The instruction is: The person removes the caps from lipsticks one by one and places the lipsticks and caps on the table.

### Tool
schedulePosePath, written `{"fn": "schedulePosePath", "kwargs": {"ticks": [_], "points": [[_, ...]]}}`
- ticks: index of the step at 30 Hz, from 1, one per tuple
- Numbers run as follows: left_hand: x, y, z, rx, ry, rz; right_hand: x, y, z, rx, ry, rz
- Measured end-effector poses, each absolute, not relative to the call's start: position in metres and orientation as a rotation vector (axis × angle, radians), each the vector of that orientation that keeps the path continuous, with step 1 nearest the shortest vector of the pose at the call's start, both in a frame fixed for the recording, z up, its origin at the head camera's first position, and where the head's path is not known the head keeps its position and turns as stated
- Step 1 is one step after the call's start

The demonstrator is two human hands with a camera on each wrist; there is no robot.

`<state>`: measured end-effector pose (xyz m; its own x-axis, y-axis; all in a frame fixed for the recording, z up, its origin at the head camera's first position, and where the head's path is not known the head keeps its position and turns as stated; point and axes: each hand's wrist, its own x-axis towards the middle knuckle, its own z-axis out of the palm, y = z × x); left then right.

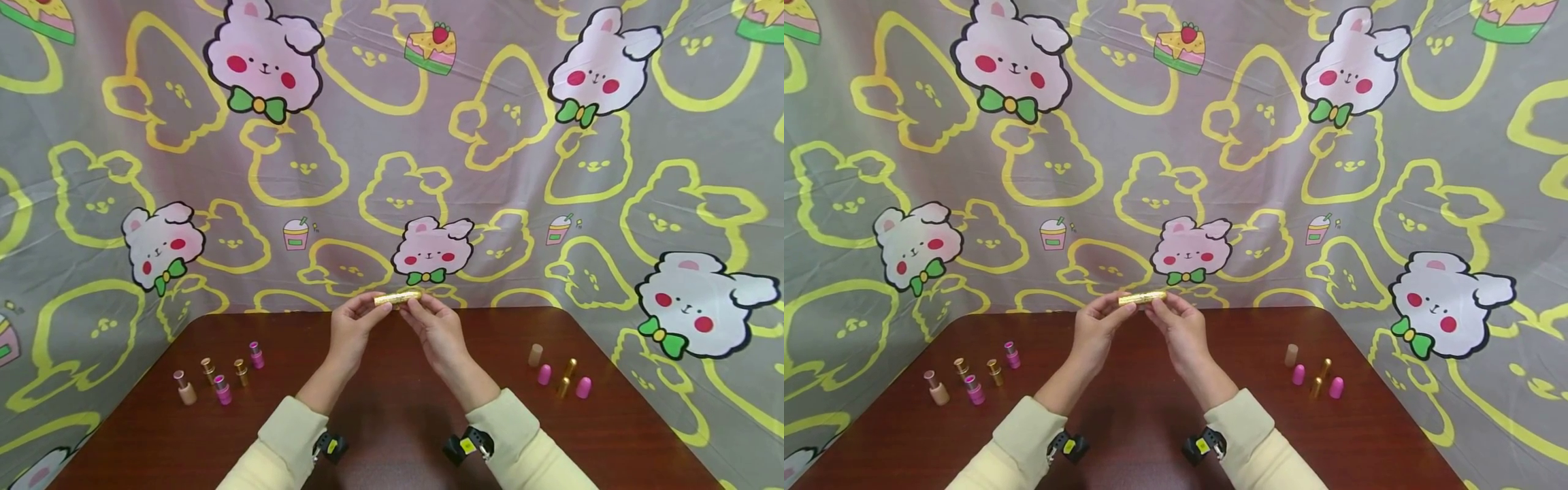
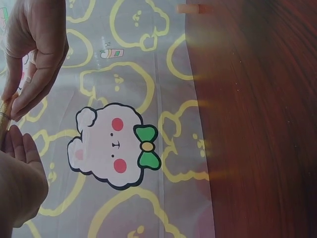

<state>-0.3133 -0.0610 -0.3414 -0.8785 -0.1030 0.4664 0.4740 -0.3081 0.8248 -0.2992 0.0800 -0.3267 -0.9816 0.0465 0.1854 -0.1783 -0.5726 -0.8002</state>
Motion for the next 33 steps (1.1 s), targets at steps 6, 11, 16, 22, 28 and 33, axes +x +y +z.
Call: {"fn": "schedulePosePath", "kwargs": {"ticks": [6, 11, 16, 22, 28, 33], "points": [[-0.314, -0.07, -0.34, -0.442, -1.541, -2.256, -0.301, 0.091, -0.323, 0.22, -1.295, 2.686], [-0.315, -0.082, -0.34, -0.406, -1.455, -2.336, -0.304, 0.105, -0.32, 0.177, -1.254, 2.666], [-0.313, -0.087, -0.339, -0.457, -1.403, -2.413, -0.305, 0.112, -0.321, 0.18, -1.307, 2.643], [-0.313, -0.096, -0.341, -0.449, -1.394, -2.459, -0.305, 0.122, -0.325, 0.145, -1.367, 2.606], [-0.312, -0.108, -0.345, -0.437, -1.412, -2.459, -0.305, 0.139, -0.329, 0.136, -1.412, 2.568], [-0.312, -0.115, -0.347, -0.459, -1.392, -2.463, -0.303, 0.155, -0.331, 0.144, -1.48, 2.51]]}}
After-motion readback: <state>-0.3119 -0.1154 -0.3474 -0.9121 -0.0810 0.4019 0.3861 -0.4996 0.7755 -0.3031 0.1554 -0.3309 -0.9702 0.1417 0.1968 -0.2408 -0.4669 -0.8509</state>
